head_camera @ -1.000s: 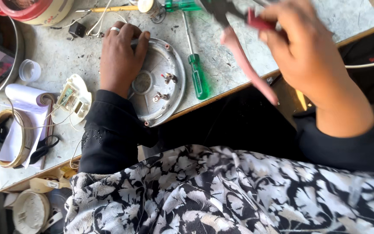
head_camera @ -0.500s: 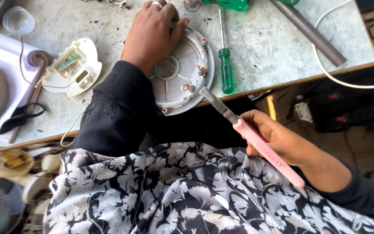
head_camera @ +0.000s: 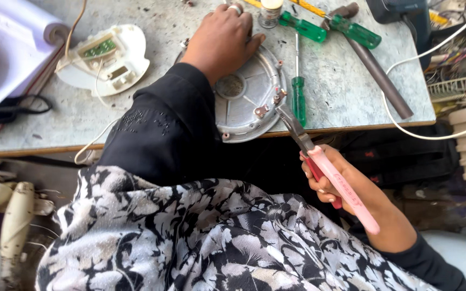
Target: The person uses a screwdriver and pliers to disassemble and manipulate the internal wiring and components of a ceiling fan motor housing on a workbench.
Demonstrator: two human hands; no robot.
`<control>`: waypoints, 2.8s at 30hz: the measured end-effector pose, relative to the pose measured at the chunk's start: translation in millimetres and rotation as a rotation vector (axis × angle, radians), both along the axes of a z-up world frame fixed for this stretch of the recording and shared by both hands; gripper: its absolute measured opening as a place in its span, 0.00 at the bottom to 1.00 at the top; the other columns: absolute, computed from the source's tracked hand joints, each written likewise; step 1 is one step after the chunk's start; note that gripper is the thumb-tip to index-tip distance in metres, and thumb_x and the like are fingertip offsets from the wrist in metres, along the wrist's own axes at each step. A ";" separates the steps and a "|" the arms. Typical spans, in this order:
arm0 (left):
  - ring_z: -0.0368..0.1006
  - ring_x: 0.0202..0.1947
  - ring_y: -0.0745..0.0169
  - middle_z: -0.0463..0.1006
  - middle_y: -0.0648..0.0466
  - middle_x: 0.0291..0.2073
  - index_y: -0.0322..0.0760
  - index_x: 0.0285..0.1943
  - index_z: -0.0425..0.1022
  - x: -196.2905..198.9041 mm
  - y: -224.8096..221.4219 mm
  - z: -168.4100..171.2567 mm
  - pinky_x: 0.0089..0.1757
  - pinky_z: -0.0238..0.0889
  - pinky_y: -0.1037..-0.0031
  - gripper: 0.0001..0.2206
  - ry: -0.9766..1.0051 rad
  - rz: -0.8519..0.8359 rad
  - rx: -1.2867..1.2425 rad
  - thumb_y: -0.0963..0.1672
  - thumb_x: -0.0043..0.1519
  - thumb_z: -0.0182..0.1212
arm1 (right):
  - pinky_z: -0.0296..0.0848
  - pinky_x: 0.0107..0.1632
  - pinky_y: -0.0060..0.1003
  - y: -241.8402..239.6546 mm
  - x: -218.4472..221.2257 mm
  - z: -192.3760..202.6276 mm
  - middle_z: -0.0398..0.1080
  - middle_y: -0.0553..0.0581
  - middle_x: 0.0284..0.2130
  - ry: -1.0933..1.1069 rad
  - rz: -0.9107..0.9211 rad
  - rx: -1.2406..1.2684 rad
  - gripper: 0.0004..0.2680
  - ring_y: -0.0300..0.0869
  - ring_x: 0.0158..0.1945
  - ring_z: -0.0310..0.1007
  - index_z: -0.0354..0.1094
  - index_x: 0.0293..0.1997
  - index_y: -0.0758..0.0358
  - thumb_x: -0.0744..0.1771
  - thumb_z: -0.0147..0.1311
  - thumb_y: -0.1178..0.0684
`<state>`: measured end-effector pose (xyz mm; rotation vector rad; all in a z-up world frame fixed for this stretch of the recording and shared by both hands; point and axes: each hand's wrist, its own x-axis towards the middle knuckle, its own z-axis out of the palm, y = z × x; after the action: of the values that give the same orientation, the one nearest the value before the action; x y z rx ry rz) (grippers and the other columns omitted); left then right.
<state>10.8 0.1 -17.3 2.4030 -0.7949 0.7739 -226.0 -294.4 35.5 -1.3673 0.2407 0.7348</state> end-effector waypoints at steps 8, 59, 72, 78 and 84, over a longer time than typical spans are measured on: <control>0.73 0.45 0.43 0.77 0.43 0.36 0.29 0.41 0.77 5.4 -3.8 -10.1 0.43 0.68 0.56 0.20 0.003 0.032 0.006 0.53 0.67 0.61 | 0.60 0.26 0.24 11.7 5.8 2.8 0.62 0.54 0.42 -0.125 0.086 0.110 0.29 0.33 0.31 0.60 0.57 0.66 0.63 0.63 0.64 0.37; 0.73 0.47 0.45 0.78 0.45 0.39 0.31 0.47 0.77 4.3 -6.9 -9.9 0.46 0.66 0.56 0.20 0.083 0.059 0.021 0.53 0.66 0.59 | 0.75 0.45 0.54 35.6 32.4 -5.2 0.66 0.64 0.38 0.256 0.251 0.465 0.17 0.55 0.40 0.72 0.59 0.55 0.68 0.62 0.55 0.56; 0.72 0.47 0.46 0.78 0.44 0.38 0.30 0.48 0.77 8.8 -10.7 -11.0 0.46 0.66 0.57 0.21 0.153 0.067 0.041 0.54 0.65 0.59 | 0.79 0.40 0.56 41.8 22.7 -39.2 0.66 0.61 0.36 0.339 0.221 1.061 0.15 0.53 0.38 0.75 0.59 0.54 0.69 0.64 0.53 0.55; 0.72 0.45 0.46 0.78 0.46 0.38 0.31 0.46 0.77 10.8 -14.1 -9.4 0.44 0.66 0.57 0.20 0.121 0.090 0.039 0.53 0.64 0.58 | 0.81 0.39 0.53 43.7 23.1 -47.6 0.68 0.61 0.35 0.329 0.167 1.367 0.11 0.53 0.38 0.76 0.60 0.54 0.72 0.68 0.50 0.58; 0.72 0.43 0.46 0.78 0.45 0.37 0.31 0.44 0.78 6.9 -16.0 -10.1 0.42 0.66 0.57 0.20 0.129 0.053 0.017 0.54 0.65 0.58 | 0.81 0.42 0.52 17.2 17.8 -15.3 0.68 0.63 0.33 0.233 -0.162 1.736 0.07 0.55 0.38 0.76 0.60 0.53 0.80 0.72 0.41 0.64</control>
<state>17.7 -15.9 -27.5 2.4693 -0.6917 0.6270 -208.1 -277.2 20.2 0.3823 -0.1363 0.6258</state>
